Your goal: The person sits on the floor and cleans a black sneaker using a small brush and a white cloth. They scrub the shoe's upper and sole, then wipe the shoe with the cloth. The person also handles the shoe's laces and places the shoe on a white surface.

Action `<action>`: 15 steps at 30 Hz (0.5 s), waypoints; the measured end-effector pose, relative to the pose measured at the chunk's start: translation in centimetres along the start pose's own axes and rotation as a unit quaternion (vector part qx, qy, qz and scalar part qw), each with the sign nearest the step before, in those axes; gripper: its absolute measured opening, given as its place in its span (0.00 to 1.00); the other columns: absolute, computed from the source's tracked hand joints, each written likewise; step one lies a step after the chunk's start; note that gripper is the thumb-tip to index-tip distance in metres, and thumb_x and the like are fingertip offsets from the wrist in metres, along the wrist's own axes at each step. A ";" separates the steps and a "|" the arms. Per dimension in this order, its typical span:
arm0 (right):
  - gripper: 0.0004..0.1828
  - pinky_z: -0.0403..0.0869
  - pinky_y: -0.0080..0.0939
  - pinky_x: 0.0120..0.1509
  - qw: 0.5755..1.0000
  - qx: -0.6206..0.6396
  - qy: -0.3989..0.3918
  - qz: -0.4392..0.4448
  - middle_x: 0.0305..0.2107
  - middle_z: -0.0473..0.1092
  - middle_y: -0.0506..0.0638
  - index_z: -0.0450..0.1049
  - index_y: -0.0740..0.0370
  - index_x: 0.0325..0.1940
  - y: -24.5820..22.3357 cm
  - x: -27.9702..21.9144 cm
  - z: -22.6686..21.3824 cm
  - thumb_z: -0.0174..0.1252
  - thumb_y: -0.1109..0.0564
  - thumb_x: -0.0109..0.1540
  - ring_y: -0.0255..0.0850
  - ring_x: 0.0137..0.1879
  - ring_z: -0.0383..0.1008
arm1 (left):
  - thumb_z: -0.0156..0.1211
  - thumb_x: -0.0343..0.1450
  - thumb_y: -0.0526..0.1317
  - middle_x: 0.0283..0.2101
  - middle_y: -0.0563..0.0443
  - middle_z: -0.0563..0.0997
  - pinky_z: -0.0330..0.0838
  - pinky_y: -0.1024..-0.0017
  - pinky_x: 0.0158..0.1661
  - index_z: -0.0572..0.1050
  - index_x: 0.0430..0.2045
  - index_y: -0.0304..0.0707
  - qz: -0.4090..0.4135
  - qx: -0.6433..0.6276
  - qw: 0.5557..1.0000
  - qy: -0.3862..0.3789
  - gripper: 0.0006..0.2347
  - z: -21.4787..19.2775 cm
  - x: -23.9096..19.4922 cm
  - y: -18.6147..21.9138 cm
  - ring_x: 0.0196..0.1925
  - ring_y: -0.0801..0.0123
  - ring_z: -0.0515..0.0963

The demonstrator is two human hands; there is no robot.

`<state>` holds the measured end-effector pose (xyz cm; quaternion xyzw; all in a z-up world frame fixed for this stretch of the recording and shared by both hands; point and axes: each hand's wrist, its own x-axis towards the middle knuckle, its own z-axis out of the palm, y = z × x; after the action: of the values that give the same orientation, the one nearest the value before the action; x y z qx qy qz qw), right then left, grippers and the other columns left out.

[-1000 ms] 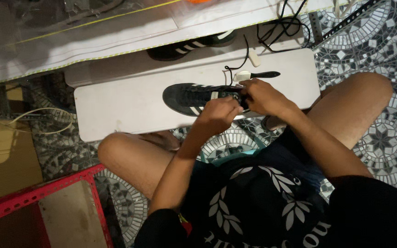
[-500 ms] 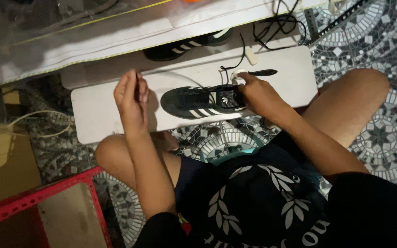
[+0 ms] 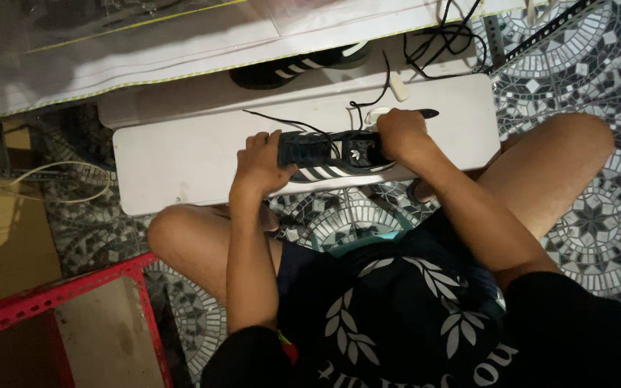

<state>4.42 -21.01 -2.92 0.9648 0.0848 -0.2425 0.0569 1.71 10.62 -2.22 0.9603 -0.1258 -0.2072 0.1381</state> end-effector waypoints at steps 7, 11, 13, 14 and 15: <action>0.09 0.79 0.59 0.35 0.997 -0.065 0.030 -0.012 0.27 0.80 0.59 0.85 0.63 0.35 -0.6 -1.0 -1.0 0.67 0.62 0.51 0.58 0.38 0.84 | 0.65 0.63 0.57 0.63 0.33 0.70 0.71 0.37 0.53 0.60 0.71 0.40 0.008 -0.005 1.000 -0.029 0.40 -0.5 -0.1 0.0 0.66 0.40 0.68; 0.10 0.79 0.59 0.36 0.998 -0.045 0.026 -0.042 0.29 0.81 0.59 0.84 0.66 0.38 -1.7 -2.3 -2.4 0.62 0.64 0.55 0.59 0.40 0.84 | 0.63 0.66 0.55 0.67 0.34 0.66 0.71 0.35 0.54 0.56 0.73 0.43 -0.019 0.003 0.998 -0.058 0.40 -1.0 -0.6 0.1 0.69 0.40 0.65; 0.09 0.79 0.57 0.34 0.997 -0.068 0.036 -0.023 0.28 0.80 0.57 0.85 0.65 0.38 -1.8 -1.8 -1.1 0.63 0.63 0.55 0.57 0.39 0.84 | 0.62 0.66 0.54 0.67 0.33 0.65 0.71 0.34 0.54 0.55 0.73 0.43 -0.017 -0.002 0.998 -0.060 0.39 -1.3 -0.7 0.5 0.68 0.39 0.65; 0.09 0.79 0.55 0.35 0.996 -0.085 0.034 -0.013 0.29 0.81 0.55 0.85 0.62 0.38 -1.9 -1.3 -0.8 0.62 0.63 0.56 0.54 0.40 0.84 | 0.63 0.66 0.54 0.68 0.34 0.64 0.71 0.35 0.55 0.54 0.74 0.43 -0.021 0.005 0.997 -0.071 0.40 -1.4 -0.7 0.5 0.69 0.39 0.65; 0.10 0.79 0.52 0.36 0.994 -0.103 0.032 -0.002 0.30 0.82 0.53 0.85 0.60 0.39 -1.9 -0.8 -0.6 0.61 0.63 0.57 0.52 0.41 0.85 | 0.63 0.66 0.54 0.69 0.34 0.63 0.70 0.35 0.55 0.53 0.74 0.43 -0.025 0.013 0.996 -0.083 0.41 -1.5 -0.6 0.5 0.70 0.40 0.64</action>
<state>3.67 -19.19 -2.18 0.9608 0.1132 -0.2019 0.1525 1.76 10.65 -0.55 0.9443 -0.1155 -0.2878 0.1099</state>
